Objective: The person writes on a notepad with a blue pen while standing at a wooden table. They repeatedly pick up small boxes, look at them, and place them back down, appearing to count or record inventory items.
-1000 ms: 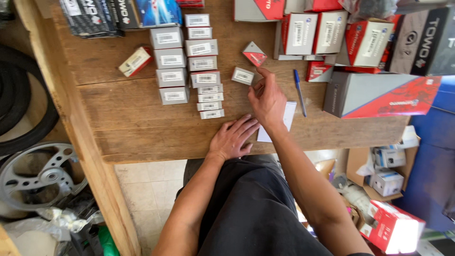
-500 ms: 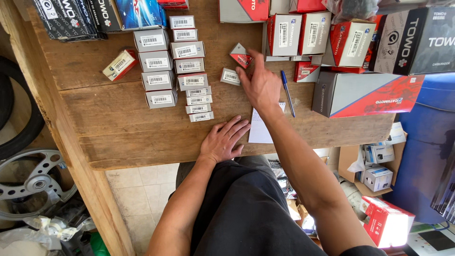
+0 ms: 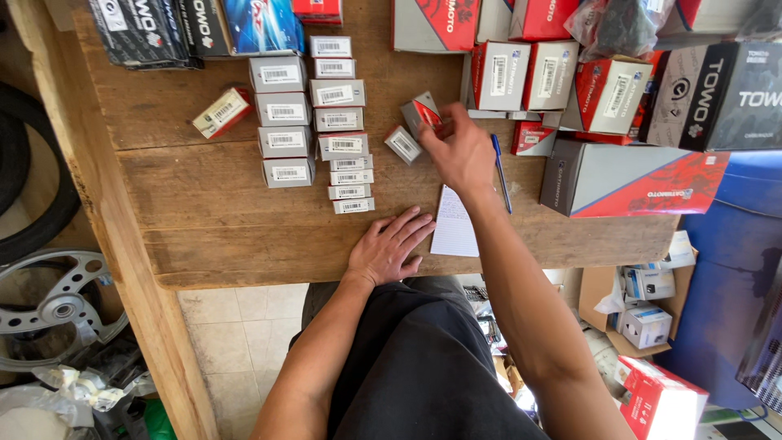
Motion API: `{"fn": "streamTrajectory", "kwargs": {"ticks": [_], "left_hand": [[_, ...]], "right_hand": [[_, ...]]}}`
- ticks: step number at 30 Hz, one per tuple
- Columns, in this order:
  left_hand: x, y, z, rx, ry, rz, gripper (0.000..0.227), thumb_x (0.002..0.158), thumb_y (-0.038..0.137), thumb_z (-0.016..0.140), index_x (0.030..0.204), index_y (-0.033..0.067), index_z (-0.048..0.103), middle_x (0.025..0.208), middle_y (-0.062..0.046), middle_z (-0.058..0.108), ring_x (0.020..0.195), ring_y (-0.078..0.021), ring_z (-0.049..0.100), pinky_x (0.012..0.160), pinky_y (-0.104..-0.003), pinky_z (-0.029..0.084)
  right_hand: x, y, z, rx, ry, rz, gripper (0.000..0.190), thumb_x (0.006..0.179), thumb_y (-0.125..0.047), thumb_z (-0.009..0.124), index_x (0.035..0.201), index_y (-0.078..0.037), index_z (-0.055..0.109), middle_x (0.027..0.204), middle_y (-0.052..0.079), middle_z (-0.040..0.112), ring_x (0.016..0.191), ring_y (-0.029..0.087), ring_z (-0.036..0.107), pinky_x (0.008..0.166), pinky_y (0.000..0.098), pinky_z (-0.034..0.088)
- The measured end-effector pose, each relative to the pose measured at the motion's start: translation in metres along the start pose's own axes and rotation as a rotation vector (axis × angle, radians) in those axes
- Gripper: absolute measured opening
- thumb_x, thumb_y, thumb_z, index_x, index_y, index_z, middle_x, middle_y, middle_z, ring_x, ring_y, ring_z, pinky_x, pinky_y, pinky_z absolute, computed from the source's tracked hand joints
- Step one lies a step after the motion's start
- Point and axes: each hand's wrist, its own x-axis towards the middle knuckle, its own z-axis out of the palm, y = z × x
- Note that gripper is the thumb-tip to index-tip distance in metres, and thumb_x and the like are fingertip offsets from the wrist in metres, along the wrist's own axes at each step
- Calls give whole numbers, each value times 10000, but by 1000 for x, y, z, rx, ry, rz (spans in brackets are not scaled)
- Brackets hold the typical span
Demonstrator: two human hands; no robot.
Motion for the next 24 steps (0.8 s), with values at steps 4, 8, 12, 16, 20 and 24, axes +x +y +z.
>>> {"fn": "streamTrajectory", "kwargs": {"ticks": [4, 8, 12, 16, 20, 24], "left_hand": [[2, -1, -3, 9, 11, 6, 876, 927, 570, 641, 1756, 319, 515, 1822, 79, 514, 1736, -147, 418, 1276, -421, 417], [1, 0, -5, 8, 1, 5, 864, 934, 572, 632, 1753, 321, 518, 1819, 80, 517, 1736, -146, 417, 1281, -422, 410], [2, 0, -3, 12, -1, 6, 878, 914, 580, 639, 1748, 332, 521, 1821, 90, 511, 1737, -142, 413, 1282, -421, 404], [3, 0, -4, 10, 1, 12, 846, 942, 582, 622, 1744, 330, 528, 1812, 90, 525, 1730, -143, 425, 1279, -421, 402], [0, 2, -4, 26, 11, 7, 848, 954, 575, 603, 1759, 326, 511, 1828, 78, 512, 1730, -159, 426, 1272, -425, 412], [3, -1, 0, 10, 16, 22, 835, 980, 568, 572, 1776, 330, 491, 1832, 77, 506, 1733, -163, 421, 1273, -430, 407]], "right_hand": [[-17, 9, -5, 217, 5, 53, 465, 1029, -694, 756, 1175, -253, 743, 1011, -54, 861, 816, 167, 879, 819, 458, 662], [-37, 16, 1, 834, -135, 106, 493, 1121, -451, 760, 1355, -84, 530, 1131, 101, 759, 877, 267, 884, 642, 273, 688], [-34, 50, 26, 965, -30, 1, 578, 1045, -210, 937, 1369, -93, 472, 1170, 59, 539, 943, 176, 753, 632, 208, 629], [-32, 68, 45, 596, 181, -121, 504, 992, -165, 959, 1303, -139, 564, 1247, 110, 569, 1129, 326, 760, 840, 352, 626], [-40, 66, 51, 323, 328, -243, 380, 935, -85, 912, 1113, -159, 584, 1341, 67, 576, 1270, 390, 719, 969, 482, 641], [-42, 63, 47, 229, 251, -137, 374, 963, -243, 945, 1109, -197, 604, 1375, 63, 623, 1187, 452, 767, 950, 603, 651]]}}
